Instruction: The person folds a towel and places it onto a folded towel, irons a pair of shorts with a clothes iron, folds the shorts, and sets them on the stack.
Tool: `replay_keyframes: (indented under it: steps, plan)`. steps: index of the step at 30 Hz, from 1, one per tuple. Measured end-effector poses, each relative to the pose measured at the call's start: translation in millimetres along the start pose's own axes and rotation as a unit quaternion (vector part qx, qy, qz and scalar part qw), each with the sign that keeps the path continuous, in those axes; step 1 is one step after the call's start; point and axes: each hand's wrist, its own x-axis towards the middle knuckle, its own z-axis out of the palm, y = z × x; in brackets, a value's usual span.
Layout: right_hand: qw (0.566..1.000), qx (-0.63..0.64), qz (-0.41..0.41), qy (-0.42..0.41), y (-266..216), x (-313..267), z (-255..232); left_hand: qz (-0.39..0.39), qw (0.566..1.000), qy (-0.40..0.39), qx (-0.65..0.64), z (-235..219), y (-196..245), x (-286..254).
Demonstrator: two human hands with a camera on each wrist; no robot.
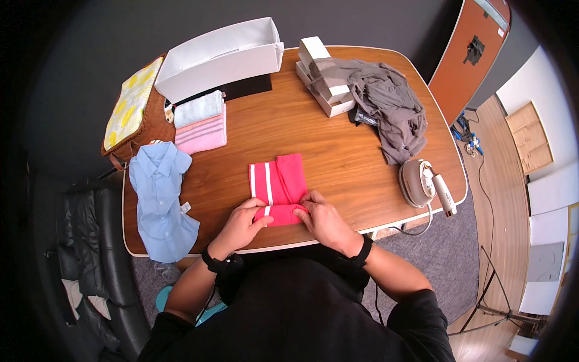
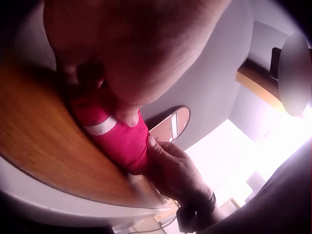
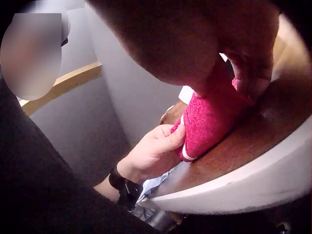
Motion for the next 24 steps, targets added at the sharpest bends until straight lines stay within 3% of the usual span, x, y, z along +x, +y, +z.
replay_keyframes:
  steps: [7, 12, 15, 21, 24]
  plan:
    - [0.999, -0.027, 0.026, 0.021, 2.6, 17.7, 2.6, -0.009, 1.000, 0.012, 0.010, 1.8, -10.4, 3.3]
    - [0.998, -0.036, 0.000, 0.047, 8.0, 23.5, 6.3, -0.018, 0.995, 0.099, 0.024, 4.8, -3.3, 7.6]
    - [0.998, -0.047, 0.012, 0.050, 5.5, 23.8, 6.8, -0.003, 0.993, 0.112, 0.027, 9.2, -8.3, 6.2]
    - [0.981, -0.175, 0.056, 0.059, 0.4, 29.6, 12.4, 0.024, 0.982, 0.147, 0.112, 14.3, -6.4, 7.9]
    - [0.968, -0.222, 0.004, 0.115, -3.3, 30.6, 10.3, 0.014, 0.977, 0.158, 0.143, 14.8, -2.1, 9.4]
